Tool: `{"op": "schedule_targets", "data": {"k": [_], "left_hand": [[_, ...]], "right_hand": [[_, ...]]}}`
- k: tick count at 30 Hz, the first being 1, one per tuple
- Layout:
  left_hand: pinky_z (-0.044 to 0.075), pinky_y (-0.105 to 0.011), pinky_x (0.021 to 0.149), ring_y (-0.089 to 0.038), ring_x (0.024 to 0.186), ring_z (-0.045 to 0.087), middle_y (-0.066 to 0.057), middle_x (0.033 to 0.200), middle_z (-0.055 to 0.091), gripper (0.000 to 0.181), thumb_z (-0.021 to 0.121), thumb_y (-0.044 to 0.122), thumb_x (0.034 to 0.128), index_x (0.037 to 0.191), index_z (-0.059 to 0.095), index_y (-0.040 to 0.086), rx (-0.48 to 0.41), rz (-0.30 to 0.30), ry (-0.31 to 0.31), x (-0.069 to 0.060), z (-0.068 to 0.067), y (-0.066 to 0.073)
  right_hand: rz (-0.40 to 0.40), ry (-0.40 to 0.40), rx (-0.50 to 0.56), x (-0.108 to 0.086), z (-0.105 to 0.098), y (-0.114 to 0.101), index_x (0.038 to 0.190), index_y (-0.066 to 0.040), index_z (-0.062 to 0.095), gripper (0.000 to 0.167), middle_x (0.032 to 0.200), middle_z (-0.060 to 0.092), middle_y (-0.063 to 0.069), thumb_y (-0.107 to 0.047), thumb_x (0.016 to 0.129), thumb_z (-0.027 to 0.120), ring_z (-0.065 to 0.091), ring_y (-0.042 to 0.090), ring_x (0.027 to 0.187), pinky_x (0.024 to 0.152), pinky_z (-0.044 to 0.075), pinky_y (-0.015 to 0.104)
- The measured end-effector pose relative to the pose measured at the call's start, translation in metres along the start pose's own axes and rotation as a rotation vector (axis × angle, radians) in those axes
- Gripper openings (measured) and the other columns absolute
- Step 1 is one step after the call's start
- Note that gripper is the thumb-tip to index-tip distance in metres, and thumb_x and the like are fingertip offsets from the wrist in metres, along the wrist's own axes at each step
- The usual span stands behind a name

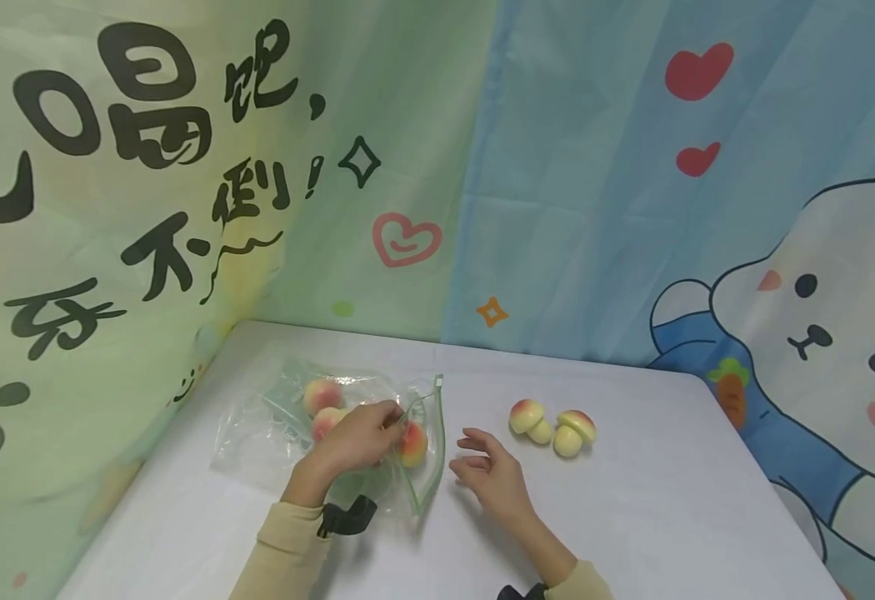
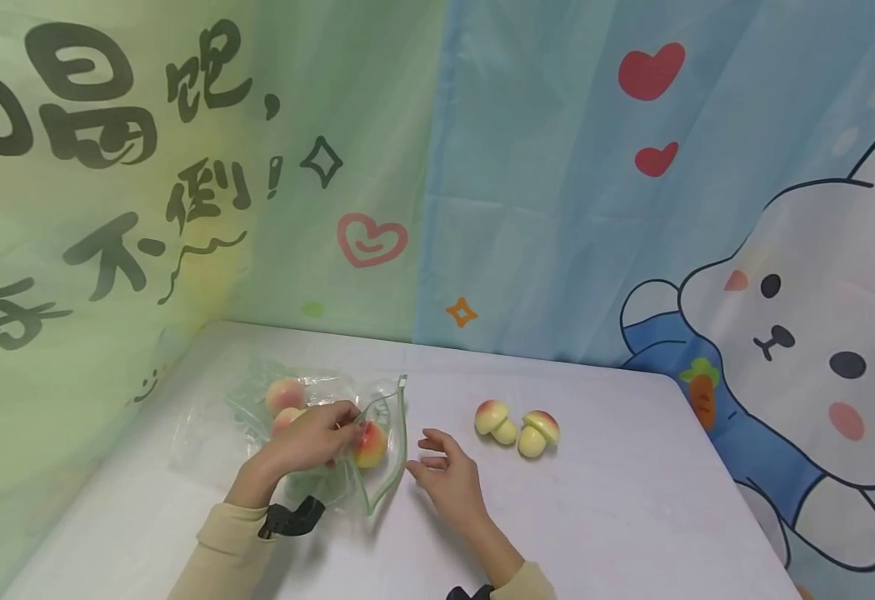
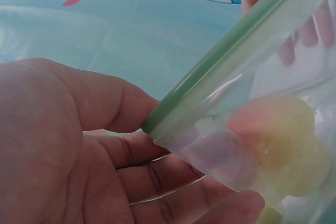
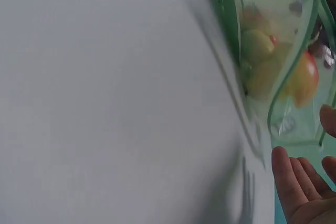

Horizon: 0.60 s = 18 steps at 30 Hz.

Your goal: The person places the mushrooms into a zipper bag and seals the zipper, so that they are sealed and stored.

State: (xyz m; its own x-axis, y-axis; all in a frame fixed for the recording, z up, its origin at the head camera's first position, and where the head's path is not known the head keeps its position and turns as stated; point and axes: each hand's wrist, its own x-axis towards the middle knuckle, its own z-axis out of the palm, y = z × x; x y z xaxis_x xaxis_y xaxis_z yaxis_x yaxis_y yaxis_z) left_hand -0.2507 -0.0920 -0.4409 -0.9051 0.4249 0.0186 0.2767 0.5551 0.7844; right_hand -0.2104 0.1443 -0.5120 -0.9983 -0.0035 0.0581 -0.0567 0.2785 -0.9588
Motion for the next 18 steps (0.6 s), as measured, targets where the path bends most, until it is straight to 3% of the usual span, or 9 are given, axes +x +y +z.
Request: {"op": "schedule_targets", "data": {"k": [8, 13, 18], "left_hand": [[0.048, -0.030, 0.052, -0.014, 0.053, 0.055, 0.000, 0.074, 0.056, 0.013, 0.054, 0.017, 0.0964, 0.101, 0.061, 0.007, 0.001, -0.010, -0.013, 0.000, 0.000, -0.001], [0.046, -0.030, 0.051, -0.013, 0.053, 0.054, 0.000, 0.073, 0.055, 0.013, 0.054, 0.016, 0.0953, 0.100, 0.061, 0.007, 0.011, -0.015, -0.018, 0.001, 0.001, -0.002], [0.043, -0.029, 0.050, -0.013, 0.051, 0.053, 0.000, 0.073, 0.054, 0.012, 0.054, 0.014, 0.0923, 0.099, 0.060, 0.006, 0.023, -0.014, -0.012, 0.002, 0.003, -0.002]], "right_hand": [[-0.024, 0.220, -0.014, 0.005, -0.052, 0.009, 0.126, 0.001, 0.058, 0.039, 0.115, 0.064, 0.021, 0.000, 0.089, 0.068, 0.067, 0.007, 0.082, 0.071, 0.056, 0.024], [-0.066, 0.376, -0.025, 0.011, -0.079, 0.010, 0.118, 0.003, 0.061, 0.029, 0.108, 0.064, 0.023, 0.002, 0.090, 0.065, 0.068, 0.010, 0.076, 0.065, 0.056, 0.022], [-0.146, 0.463, -0.095, 0.011, -0.096, 0.011, 0.113, 0.005, 0.064, 0.025, 0.102, 0.067, 0.022, 0.005, 0.088, 0.065, 0.066, 0.008, 0.071, 0.059, 0.054, 0.020]]}}
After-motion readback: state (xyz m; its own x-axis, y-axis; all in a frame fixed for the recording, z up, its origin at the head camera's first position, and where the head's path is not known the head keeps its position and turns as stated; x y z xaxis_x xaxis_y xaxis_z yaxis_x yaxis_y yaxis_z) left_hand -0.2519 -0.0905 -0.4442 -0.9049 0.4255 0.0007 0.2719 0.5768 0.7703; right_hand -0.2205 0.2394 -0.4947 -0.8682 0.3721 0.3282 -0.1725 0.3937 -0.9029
